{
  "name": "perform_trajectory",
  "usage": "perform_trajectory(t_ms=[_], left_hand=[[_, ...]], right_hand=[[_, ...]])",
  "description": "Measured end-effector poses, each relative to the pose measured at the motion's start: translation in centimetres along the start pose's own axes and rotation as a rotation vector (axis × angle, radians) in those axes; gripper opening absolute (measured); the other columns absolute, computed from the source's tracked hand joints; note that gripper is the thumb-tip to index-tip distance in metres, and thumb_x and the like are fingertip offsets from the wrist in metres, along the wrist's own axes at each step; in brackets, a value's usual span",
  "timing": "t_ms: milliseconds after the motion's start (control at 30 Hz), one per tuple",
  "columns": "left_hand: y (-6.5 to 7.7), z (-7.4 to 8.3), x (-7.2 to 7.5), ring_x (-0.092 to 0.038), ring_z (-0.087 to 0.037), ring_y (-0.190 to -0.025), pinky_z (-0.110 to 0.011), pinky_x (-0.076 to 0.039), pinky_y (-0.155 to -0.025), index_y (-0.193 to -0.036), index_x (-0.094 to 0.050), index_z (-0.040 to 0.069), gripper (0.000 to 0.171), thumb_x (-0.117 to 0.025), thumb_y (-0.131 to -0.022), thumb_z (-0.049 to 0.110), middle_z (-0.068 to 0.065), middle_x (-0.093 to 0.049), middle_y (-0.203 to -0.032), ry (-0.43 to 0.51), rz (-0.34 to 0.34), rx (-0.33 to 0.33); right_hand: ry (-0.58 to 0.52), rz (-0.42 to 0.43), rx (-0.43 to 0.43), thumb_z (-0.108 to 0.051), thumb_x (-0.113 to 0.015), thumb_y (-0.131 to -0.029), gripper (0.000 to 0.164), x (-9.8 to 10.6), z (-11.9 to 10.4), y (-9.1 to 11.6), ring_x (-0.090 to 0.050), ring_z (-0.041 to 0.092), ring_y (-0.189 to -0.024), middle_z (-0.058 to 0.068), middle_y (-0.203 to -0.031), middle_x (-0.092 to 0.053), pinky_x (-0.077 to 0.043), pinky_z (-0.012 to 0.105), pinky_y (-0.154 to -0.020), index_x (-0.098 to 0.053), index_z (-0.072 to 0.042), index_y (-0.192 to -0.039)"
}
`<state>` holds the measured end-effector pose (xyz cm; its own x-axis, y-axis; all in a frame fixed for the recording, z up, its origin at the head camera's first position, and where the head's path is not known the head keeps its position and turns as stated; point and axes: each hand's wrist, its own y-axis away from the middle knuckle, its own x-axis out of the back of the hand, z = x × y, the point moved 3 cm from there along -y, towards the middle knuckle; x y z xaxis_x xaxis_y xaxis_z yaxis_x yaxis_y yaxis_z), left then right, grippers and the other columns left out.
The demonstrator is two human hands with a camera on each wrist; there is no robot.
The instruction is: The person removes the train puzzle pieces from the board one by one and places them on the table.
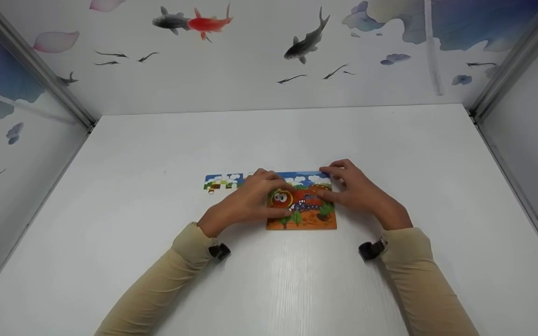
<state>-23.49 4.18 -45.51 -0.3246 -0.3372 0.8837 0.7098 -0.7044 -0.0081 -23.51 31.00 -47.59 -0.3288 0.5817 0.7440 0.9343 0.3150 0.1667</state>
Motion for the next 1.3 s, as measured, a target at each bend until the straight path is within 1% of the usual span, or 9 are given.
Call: perform_trajectory(t_ms=[200,300,400,533,633,767,1067,1167,1300], left_hand=[[-1.2,0.9,-0.5,-0.050,-0.020,-0.139,-0.043,-0.045,-0.120,-0.147,-0.067,0.022,0.057,-0.079,-0.098,0.049,0.001,-0.061,-0.152,-0.022,-0.015,-0.008],[-1.6,1.1,-0.7,-0.051,-0.020,-0.139,-0.041,-0.044,-0.122,-0.149,-0.066,0.022,0.057,-0.079,-0.099,0.047,0.001,-0.061,-0.153,-0.027,-0.007,-0.008],[-1.9,1.1,-0.9,-0.052,-0.019,-0.138,-0.039,-0.043,-0.123,-0.149,-0.066,0.021,0.055,-0.077,-0.101,0.045,0.001,-0.063,-0.152,-0.029,0.001,-0.004],[-1.9,1.0,-1.0,-0.052,-0.019,-0.133,-0.038,-0.046,-0.119,-0.148,-0.067,0.021,0.052,-0.077,-0.101,0.043,0.000,-0.064,-0.147,-0.031,-0.001,0.009],[-1.9,0.9,-1.0,-0.052,-0.020,-0.128,-0.037,-0.048,-0.114,-0.146,-0.068,0.020,0.050,-0.076,-0.102,0.043,-0.001,-0.065,-0.141,-0.035,-0.009,0.005],[-1.8,0.8,-1.1,-0.053,-0.020,-0.126,-0.036,-0.048,-0.112,-0.146,-0.068,0.018,0.049,-0.074,-0.104,0.042,-0.001,-0.067,-0.139,-0.029,-0.021,-0.002],[-1.9,0.8,-1.1,-0.052,-0.023,-0.135,-0.039,-0.047,-0.119,-0.156,-0.058,0.019,0.060,-0.072,-0.104,0.045,-0.004,-0.062,-0.150,-0.035,-0.036,0.042],[-2.0,0.8,-1.1,-0.052,-0.023,-0.133,-0.039,-0.047,-0.118,-0.157,-0.058,0.018,0.061,-0.072,-0.104,0.046,-0.004,-0.062,-0.149,-0.049,-0.043,0.047],[-2.1,0.8,-1.1,-0.052,-0.022,-0.130,-0.037,-0.048,-0.116,-0.155,-0.061,0.018,0.058,-0.071,-0.105,0.045,-0.004,-0.063,-0.145,-0.057,-0.054,0.051]], right_hand=[[-0.003,0.001,-0.002,-0.050,-0.079,-0.097,0.076,0.0,-0.1,0.0,-0.043,0.041,-0.145,0.020,-0.161,-0.039,-0.041,0.067,-0.121,-0.054,-0.016,-0.160],[-0.003,0.005,-0.002,-0.049,-0.081,-0.096,0.076,0.0,-0.2,0.0,-0.045,0.039,-0.142,0.019,-0.160,-0.039,-0.043,0.065,-0.120,-0.054,-0.016,-0.160],[-0.007,0.002,-0.001,-0.047,-0.081,-0.097,0.076,0.0,-0.2,-0.1,-0.044,0.040,-0.143,0.019,-0.160,-0.039,-0.042,0.065,-0.120,-0.054,-0.016,-0.160],[-0.010,0.002,0.000,-0.046,-0.082,-0.097,0.076,-0.1,0.0,-0.1,-0.043,0.041,-0.144,0.020,-0.160,-0.039,-0.041,0.067,-0.121,-0.054,-0.016,-0.160],[0.001,0.014,0.021,-0.044,-0.082,-0.097,0.074,-0.1,0.0,-0.1,-0.045,0.040,-0.142,0.020,-0.160,-0.040,-0.043,0.066,-0.119,-0.055,-0.015,-0.159],[0.010,0.022,0.043,-0.040,-0.082,-0.098,0.073,-0.2,0.1,-0.1,-0.046,0.039,-0.139,0.021,-0.160,-0.041,-0.046,0.064,-0.117,-0.054,-0.013,-0.159],[-0.002,0.007,0.026,-0.042,-0.081,-0.098,0.072,-0.2,0.1,-0.1,-0.044,0.041,-0.142,0.022,-0.160,-0.039,-0.043,0.066,-0.120,-0.054,-0.014,-0.160],[-0.008,0.005,0.021,-0.043,-0.081,-0.098,0.072,-0.1,0.1,-0.1,-0.044,0.041,-0.143,0.021,-0.161,-0.038,-0.043,0.066,-0.120,-0.054,-0.015,-0.160],[-0.013,-0.001,0.013,-0.044,-0.080,-0.098,0.073,-0.1,0.0,-0.1,-0.044,0.042,-0.143,0.021,-0.161,-0.038,-0.042,0.067,-0.121,-0.054,-0.016,-0.160]])
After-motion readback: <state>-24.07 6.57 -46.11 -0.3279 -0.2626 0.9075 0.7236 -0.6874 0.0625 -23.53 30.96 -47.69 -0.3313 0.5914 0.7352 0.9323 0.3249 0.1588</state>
